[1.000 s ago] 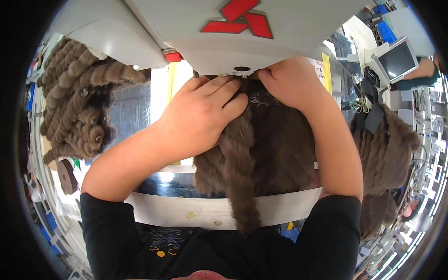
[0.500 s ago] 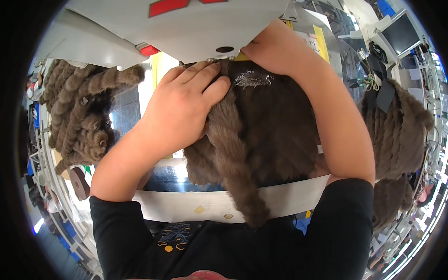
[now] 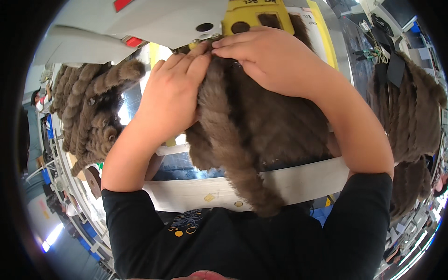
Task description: Sewing fur pieces and tails onto a base material using an industrial fur sewing machine.
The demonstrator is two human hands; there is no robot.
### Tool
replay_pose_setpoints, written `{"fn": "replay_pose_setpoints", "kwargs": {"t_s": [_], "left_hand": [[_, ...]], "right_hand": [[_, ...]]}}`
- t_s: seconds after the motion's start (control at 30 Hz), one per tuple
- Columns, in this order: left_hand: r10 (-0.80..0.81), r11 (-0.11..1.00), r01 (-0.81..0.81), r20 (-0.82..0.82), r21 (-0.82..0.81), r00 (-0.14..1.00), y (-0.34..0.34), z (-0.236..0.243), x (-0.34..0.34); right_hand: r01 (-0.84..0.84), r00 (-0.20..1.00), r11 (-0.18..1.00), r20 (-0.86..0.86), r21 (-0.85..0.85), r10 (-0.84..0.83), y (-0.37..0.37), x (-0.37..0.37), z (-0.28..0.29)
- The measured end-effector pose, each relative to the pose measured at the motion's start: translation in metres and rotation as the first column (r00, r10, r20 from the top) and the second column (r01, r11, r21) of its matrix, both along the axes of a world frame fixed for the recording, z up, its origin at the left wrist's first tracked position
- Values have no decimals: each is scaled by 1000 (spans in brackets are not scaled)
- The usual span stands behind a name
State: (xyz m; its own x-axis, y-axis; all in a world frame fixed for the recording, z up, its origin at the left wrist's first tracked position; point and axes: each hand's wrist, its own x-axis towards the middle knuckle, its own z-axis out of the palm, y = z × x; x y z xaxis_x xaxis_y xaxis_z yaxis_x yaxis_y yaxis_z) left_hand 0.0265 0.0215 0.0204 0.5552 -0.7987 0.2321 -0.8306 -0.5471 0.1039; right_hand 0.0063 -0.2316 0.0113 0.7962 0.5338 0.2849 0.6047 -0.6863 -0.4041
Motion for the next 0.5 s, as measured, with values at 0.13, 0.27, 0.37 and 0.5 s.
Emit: {"fn": "replay_pose_setpoints", "kwargs": {"t_s": [0.13,0.27,0.37,0.5], "left_hand": [[-14,999,19,-99,49,995,2,6,10],[22,996,-9,-139,91,990,0,8,10],[29,992,-10,-151,122,988,-3,14,8],[31,988,-8,-151,152,988,-4,15,10]], "right_hand": [[12,999,1000,50,4,-12,4,-3,-5],[23,995,999,101,-37,-19,8,-4,-9],[80,988,995,139,-62,-71,11,-7,-9],[69,994,989,94,-134,-57,12,-4,1]]}}
